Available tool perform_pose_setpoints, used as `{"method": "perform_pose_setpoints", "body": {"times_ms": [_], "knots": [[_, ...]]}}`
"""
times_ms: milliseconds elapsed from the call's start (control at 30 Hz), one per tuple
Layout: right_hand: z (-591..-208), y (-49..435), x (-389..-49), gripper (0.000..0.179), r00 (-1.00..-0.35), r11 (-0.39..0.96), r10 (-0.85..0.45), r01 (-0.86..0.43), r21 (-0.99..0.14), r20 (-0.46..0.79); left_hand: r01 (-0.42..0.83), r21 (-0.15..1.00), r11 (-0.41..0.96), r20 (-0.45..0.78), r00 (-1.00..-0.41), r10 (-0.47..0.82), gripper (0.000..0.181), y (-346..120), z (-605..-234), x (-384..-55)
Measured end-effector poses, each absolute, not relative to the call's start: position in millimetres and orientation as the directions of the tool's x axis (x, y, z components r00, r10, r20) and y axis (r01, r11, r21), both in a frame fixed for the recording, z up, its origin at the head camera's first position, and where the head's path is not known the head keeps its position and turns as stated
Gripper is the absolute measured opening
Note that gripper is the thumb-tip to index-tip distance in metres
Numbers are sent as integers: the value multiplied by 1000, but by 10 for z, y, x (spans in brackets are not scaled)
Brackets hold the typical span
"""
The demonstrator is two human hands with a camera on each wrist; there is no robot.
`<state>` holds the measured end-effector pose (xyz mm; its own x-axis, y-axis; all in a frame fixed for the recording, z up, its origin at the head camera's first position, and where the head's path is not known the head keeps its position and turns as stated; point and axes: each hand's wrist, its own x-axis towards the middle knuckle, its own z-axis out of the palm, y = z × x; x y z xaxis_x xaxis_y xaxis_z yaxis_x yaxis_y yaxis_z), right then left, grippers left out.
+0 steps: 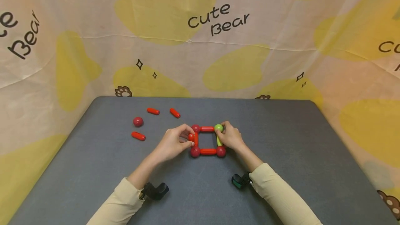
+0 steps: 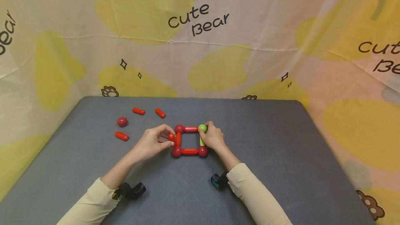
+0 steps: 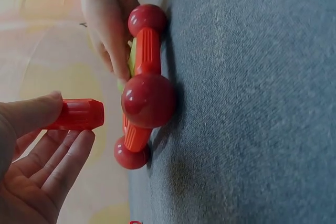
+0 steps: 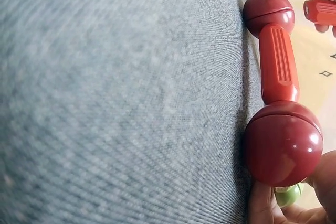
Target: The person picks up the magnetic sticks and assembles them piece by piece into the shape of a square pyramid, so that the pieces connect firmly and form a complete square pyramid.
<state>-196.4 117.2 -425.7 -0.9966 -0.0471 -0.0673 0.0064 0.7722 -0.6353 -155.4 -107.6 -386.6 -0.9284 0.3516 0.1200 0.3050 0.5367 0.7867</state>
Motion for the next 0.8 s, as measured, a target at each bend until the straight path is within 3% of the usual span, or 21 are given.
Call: {"method": "perform_pose_setpoints", "body": {"times_ms": [600,800], "knots": [[-4247,1169,-1955,39,-996,769,-36,23,-639,-78,304,771,560,92,-922,375,24,-977,-3929,-1512],[-4243,1188,-1915,48,-996,740,-46,15,-673,-73,335,780,529,91,-896,434,29,-1035,-3941,-1518]]}}
